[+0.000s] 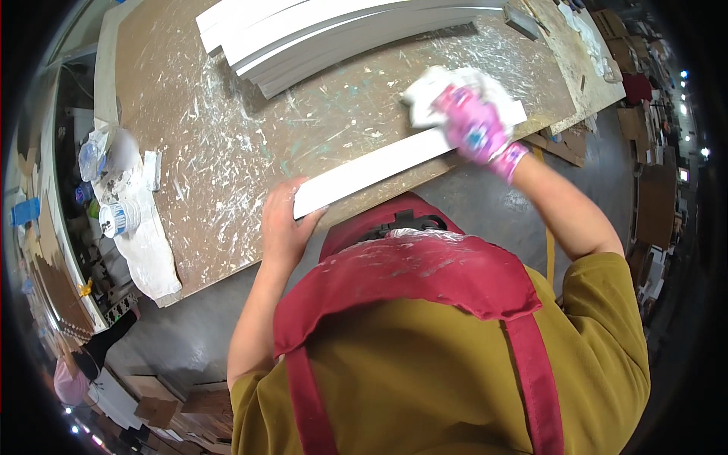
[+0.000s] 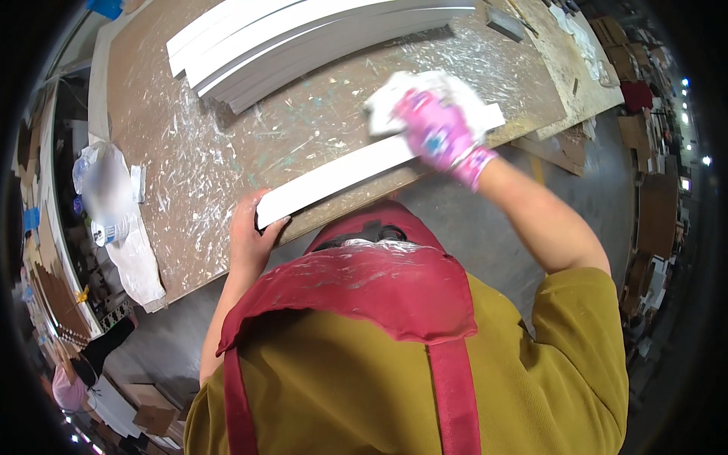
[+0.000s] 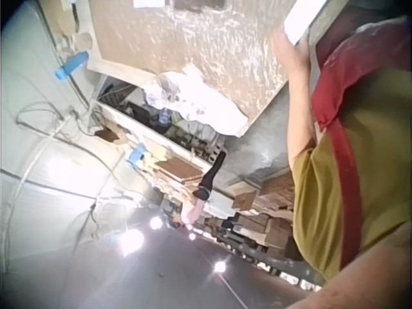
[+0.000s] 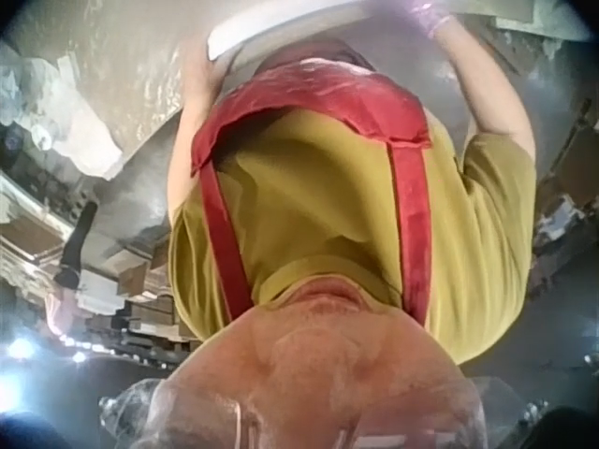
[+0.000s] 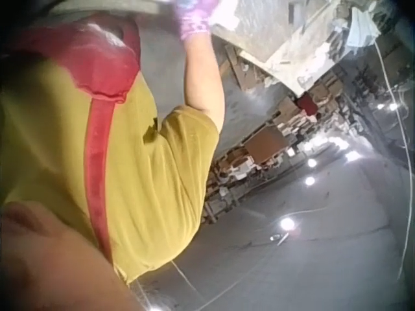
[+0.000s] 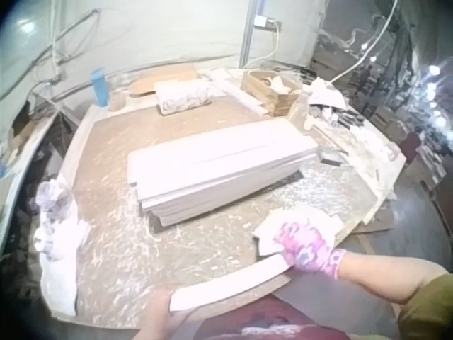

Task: The person wipes white boards with a cloth and liquid from a bottle, handling them one at a time on a table.

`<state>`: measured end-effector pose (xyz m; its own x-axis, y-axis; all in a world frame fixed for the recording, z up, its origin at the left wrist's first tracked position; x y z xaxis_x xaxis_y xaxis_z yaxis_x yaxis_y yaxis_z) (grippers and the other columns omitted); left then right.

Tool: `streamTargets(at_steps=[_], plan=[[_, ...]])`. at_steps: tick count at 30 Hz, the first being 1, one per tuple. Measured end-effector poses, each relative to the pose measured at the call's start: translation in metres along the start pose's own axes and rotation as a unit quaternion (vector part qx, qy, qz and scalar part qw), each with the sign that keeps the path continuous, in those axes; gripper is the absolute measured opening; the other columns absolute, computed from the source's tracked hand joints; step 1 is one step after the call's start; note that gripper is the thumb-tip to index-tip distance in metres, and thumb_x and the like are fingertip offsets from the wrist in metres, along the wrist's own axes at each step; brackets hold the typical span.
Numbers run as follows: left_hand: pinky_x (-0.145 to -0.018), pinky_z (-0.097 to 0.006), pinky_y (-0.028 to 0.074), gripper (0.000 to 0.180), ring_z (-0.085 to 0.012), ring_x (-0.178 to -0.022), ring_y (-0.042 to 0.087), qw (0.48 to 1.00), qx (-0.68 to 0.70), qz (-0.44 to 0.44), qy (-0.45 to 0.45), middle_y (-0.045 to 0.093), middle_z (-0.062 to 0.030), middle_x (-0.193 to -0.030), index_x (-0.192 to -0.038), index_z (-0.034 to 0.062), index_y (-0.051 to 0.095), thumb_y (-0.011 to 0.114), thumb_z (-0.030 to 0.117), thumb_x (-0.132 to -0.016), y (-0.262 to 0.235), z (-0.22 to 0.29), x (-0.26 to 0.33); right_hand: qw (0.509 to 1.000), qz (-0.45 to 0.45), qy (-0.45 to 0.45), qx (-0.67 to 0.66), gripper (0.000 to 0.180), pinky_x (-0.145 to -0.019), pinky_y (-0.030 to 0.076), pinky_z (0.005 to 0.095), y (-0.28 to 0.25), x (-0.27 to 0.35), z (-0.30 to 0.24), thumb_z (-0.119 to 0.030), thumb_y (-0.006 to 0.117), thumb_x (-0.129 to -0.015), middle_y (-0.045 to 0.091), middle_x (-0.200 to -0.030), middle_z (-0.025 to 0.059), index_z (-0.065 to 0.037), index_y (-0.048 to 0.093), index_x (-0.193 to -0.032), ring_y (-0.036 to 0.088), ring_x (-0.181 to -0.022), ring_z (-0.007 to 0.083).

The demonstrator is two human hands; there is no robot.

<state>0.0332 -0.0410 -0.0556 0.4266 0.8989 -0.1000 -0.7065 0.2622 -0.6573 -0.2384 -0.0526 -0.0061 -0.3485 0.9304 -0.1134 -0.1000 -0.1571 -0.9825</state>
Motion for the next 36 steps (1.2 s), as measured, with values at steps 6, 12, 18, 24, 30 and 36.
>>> streamTargets(at_steps=[6, 12, 18, 24, 30, 36], plan=[[-0.082, -0.037, 0.044, 0.044, -0.0322, -0.093, 0.056, 1.0, 0.005, 0.001, 0.009, 0.06, -0.0147, -0.099, -0.109, 0.0027, 0.056, 0.073, 0.008, -0.069, 0.001, 0.005, -0.001, 0.998, -0.035, -0.007, -0.056, 0.029, -0.084, 0.051, 0.038, -0.028, -0.005, -0.002, -0.015, 0.059, -0.076, 0.062, -0.104, 0.0139, -0.008, 0.058, -0.104, 0.063, -0.093, 0.0255], [-0.081, -0.04, 0.043, 0.042, -0.0336, -0.094, 0.056, 1.0, 0.023, -0.018, 0.007, 0.06, -0.0141, -0.101, -0.108, 0.003, 0.056, 0.073, 0.013, -0.07, 0.004, 0.002, -0.001, 0.987, -0.064, 0.109, -0.103, 0.019, -0.09, 0.044, 0.0425, -0.002, 0.02, 0.028, -0.016, 0.053, -0.082, 0.064, -0.096, 0.0059, -0.012, 0.063, -0.098, 0.061, -0.092, 0.0241], [-0.082, -0.039, 0.043, 0.041, -0.0334, -0.094, 0.057, 0.999, 0.012, -0.002, 0.036, 0.061, -0.0148, -0.102, -0.107, 0.0028, 0.057, 0.073, 0.012, -0.07, 0.001, 0.0, -0.003, 0.993, -0.066, 0.02, -0.099, 0.022, -0.077, 0.052, 0.036, -0.021, 0.0, -0.033, -0.013, 0.055, -0.081, 0.064, -0.098, 0.0064, -0.011, 0.063, -0.102, 0.062, -0.092, 0.0237], [-0.082, -0.041, 0.043, 0.041, -0.0337, -0.096, 0.057, 0.993, 0.07, -0.035, 0.083, 0.062, -0.0139, -0.102, -0.106, 0.003, 0.058, 0.073, 0.016, -0.07, 0.001, 0.014, -0.01, 0.77, -0.047, 0.034, -0.635, 0.032, -0.094, 0.044, 0.0417, 0.025, -0.029, -0.144, -0.019, 0.056, -0.076, 0.062, -0.108, 0.0037, -0.019, 0.06, -0.107, 0.058, -0.103, 0.0215], [-0.082, -0.041, 0.045, 0.043, -0.0325, -0.096, 0.058, 0.999, 0.024, -0.012, 0.017, 0.063, -0.0141, -0.101, -0.103, 0.0017, 0.06, 0.076, 0.01, -0.064, -0.004, 0.009, -0.005, 1.0, 0.023, -0.005, 0.02, 0.024, -0.079, 0.051, 0.0366, 0.001, 0.021, 0.014, -0.022, 0.064, -0.077, 0.063, -0.094, 0.0065, -0.016, 0.062, -0.1, 0.062, -0.088, 0.0222], [-0.089, -0.041, 0.044, 0.062, -0.0359, -0.104, 0.055, 0.996, -0.017, -0.018, 0.084, 0.059, -0.0184, -0.113, -0.116, 0.0005, 0.053, 0.078, 0.011, -0.061, -0.002, 0.016, -0.005, 0.818, 0.103, 0.35, -0.445, 0.032, -0.079, 0.047, 0.0239, -0.005, 0.086, 0.242, -0.008, 0.05, -0.088, 0.062, -0.104, 0.006, -0.001, 0.054, -0.119, 0.057, -0.09, 0.013]])
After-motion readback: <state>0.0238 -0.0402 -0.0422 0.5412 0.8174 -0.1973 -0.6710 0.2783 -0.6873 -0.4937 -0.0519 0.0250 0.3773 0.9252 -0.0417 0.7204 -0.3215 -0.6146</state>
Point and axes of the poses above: each hand's wrist, its own x-axis away from the middle knuckle, its own y-axis out of the palm, z = x × y, the point moved 10 cm from there along -x, towards the middle knuckle
